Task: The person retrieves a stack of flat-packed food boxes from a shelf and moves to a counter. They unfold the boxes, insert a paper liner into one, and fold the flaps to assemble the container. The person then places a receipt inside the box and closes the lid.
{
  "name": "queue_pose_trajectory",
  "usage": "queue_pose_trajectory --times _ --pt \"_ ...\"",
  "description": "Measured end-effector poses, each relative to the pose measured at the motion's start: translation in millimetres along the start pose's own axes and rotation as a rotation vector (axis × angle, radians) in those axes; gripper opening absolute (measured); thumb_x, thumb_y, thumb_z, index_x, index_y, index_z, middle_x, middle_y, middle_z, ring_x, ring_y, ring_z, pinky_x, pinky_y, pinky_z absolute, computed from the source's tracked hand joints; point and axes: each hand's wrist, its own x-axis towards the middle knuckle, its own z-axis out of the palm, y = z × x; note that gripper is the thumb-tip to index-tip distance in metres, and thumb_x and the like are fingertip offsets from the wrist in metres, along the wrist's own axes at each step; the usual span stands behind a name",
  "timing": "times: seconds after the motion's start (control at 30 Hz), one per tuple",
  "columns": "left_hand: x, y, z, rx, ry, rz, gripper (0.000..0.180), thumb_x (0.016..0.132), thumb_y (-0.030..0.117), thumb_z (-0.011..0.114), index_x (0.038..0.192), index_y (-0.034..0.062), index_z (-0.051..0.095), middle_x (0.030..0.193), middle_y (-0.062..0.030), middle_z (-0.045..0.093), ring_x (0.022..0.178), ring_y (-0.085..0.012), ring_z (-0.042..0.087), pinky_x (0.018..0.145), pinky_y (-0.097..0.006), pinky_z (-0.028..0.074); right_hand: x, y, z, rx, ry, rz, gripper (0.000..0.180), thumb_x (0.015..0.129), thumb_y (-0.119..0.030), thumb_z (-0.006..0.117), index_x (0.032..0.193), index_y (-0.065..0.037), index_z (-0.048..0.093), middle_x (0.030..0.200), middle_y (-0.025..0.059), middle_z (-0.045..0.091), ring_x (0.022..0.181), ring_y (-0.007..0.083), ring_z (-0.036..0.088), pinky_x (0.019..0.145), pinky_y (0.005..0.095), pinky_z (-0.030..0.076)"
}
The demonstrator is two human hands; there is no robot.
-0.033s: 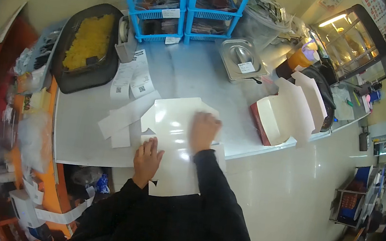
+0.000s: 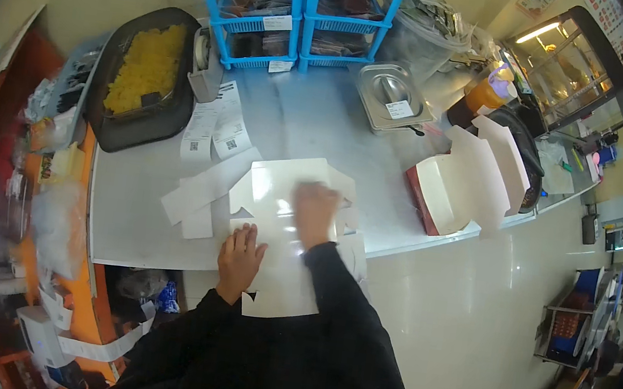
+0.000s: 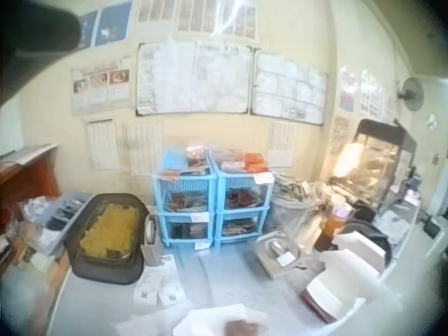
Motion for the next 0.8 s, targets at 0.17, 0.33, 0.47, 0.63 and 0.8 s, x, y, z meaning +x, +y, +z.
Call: queue_pose_trajectory --times 0.17,0.33,0.47,0.63,0.8 --pt "-9 -7 5 -0.118 -0.044 -0.038 0.043 0.083 0.033 0.069 0.115 0.0037 0.063 0.113 -0.0099 0.061 0.1 -0.0262 0.06 0.085 -0.036 0.05 10 -69 33 0.711 -0.06 -0.324 0.014 0.082 -0.011 0.064 0.093 -0.007 0.071 0.085 0.0104 0.061 0.084 0.0291 0.058 0.074 0.0428 0.043" --pt "-4 -6 -13 -0.225 -0.063 -0.031 0.045 0.083 0.032 0.069 0.116 0.0022 0.063 0.117 -0.0113 0.058 0.099 -0.0276 0.059 0.083 -0.035 0.05 40 -73 33 0.46 -0.074 -0.163 0.015 0.081 -0.009 0.061 0.091 -0.006 0.072 0.09 0.0093 0.063 0.088 0.0273 0.058 0.079 0.0393 0.043" --pt "-18 -9 3 -0.268 -0.108 -0.076 0.047 0.082 0.031 0.071 0.116 0.0004 0.062 0.117 -0.0122 0.058 0.103 -0.0288 0.058 0.083 -0.035 0.05 21 -79 22 0.659 -0.147 -0.545 0.02 0.076 -0.006 0.064 0.094 -0.006 0.071 0.092 0.0105 0.063 0.091 0.0277 0.058 0.078 0.0372 0.046" --pt "-16 -14 4 -0.284 0.077 0.04 0.042 0.081 0.031 0.073 0.108 0.0014 0.062 0.11 -0.0119 0.056 0.106 -0.031 0.054 0.088 -0.043 0.045 4 -56 13 0.609 -0.062 -0.153 0.02 0.079 -0.007 0.065 0.098 -0.01 0.072 0.093 0.0058 0.064 0.089 0.0267 0.058 0.08 0.0396 0.04" --pt "-38 -15 23 -0.171 0.2 0.007 0.051 0.076 0.035 0.078 0.11 0.0068 0.053 0.112 -0.0117 0.047 0.109 -0.0325 0.045 0.09 -0.052 0.032 -28 -60 -1 0.565 -0.208 -0.458 0.022 0.077 -0.011 0.065 0.098 -0.015 0.072 0.092 0.0003 0.058 0.088 0.0202 0.056 0.08 0.0382 0.036"
